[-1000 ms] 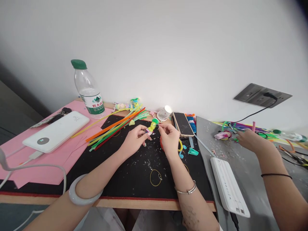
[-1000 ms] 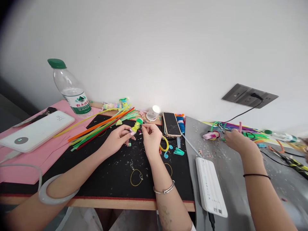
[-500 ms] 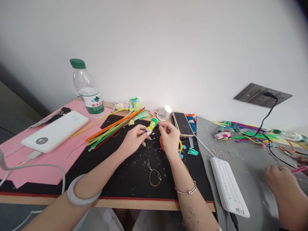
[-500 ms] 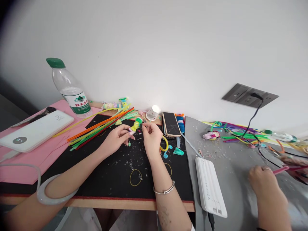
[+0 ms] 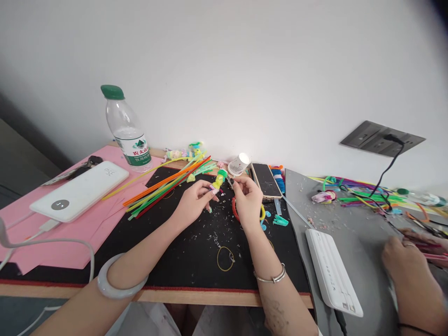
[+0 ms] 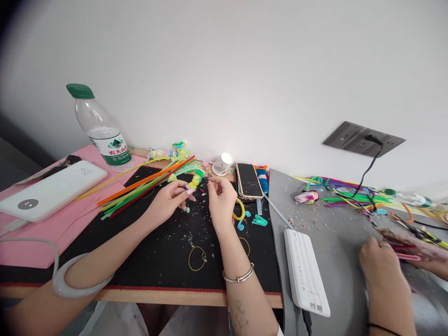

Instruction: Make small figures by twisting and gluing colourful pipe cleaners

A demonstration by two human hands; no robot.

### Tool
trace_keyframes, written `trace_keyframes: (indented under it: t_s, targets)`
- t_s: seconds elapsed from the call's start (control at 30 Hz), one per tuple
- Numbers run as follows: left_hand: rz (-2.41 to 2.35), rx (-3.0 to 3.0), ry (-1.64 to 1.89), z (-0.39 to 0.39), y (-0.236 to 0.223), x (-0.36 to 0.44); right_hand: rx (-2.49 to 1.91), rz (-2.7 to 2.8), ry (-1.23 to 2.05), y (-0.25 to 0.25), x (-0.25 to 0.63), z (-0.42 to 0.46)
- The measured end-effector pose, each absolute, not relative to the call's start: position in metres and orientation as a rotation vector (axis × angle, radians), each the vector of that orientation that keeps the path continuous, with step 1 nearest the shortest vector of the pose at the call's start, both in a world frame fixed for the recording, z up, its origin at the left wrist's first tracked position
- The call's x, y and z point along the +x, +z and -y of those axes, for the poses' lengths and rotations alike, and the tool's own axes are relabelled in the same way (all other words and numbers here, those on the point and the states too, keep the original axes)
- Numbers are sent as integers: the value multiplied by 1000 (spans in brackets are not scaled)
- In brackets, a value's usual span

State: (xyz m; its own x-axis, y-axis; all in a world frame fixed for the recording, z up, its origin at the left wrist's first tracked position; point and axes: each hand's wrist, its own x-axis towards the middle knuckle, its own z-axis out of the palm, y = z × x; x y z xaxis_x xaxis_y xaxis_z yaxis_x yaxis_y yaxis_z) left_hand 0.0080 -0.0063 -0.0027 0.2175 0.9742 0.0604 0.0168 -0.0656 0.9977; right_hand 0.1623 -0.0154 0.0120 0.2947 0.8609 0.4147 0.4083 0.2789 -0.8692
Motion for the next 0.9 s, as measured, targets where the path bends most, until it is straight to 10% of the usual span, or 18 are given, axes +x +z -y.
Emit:
trace_keyframes:
  t_s: [0.4, 0.9]
  targets:
    - [-1076, 1062, 1549, -3, -1, -2, -1382, 2176, 581, 4, 157, 21]
    - [-1059, 1027, 1439, -5, -4, -1, -1700, 1874, 106, 1, 166, 6]
